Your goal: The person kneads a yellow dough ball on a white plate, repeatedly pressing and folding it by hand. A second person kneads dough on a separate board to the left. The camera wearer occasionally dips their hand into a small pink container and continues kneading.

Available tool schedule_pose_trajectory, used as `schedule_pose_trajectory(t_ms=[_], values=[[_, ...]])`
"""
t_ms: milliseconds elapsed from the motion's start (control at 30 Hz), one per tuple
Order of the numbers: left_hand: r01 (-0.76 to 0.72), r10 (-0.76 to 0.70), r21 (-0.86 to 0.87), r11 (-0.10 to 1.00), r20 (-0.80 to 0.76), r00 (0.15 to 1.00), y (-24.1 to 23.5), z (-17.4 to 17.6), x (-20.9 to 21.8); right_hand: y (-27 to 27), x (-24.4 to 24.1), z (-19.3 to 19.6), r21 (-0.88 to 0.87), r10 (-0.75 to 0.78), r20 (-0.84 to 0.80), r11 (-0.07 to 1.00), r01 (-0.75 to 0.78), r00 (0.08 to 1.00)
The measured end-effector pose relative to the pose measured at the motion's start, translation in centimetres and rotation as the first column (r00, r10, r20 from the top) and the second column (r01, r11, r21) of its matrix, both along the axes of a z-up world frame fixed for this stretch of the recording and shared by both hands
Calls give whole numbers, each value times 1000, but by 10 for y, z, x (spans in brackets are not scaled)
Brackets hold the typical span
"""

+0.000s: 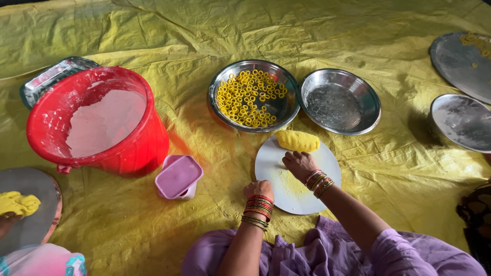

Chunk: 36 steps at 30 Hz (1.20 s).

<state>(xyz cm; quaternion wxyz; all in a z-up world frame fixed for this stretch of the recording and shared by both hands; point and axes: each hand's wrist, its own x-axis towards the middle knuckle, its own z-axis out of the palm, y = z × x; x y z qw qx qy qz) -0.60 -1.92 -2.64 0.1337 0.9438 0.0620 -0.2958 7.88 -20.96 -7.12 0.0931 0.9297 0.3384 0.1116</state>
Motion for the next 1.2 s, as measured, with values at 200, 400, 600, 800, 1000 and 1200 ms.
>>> schedule_pose_trajectory(t_ms=[200,400,600,800,1000,1200], values=[[20,-20,-6,1000,66,998,-6,-2,3,-1,-14,-15,-140,-20,-173,990,-4,985],[21,-19,-24,999,51,999,-1,-2,1,-5,-2,5,-14,-202,-182,979,203,962],[21,-21,2,1000,50,999,-7,-4,3,8,-24,29,-140,-169,-276,981,135,946],[52,-52,6,999,159,986,-5,-11,-1,-18,42,75,122,-415,86,907,404,906],[13,-14,8,1000,117,993,-8,-10,3,-7,29,35,-104,-221,450,949,297,865],[34,-32,-14,999,115,993,-7,-15,7,-23,55,82,-161,-666,-384,730,664,639]])
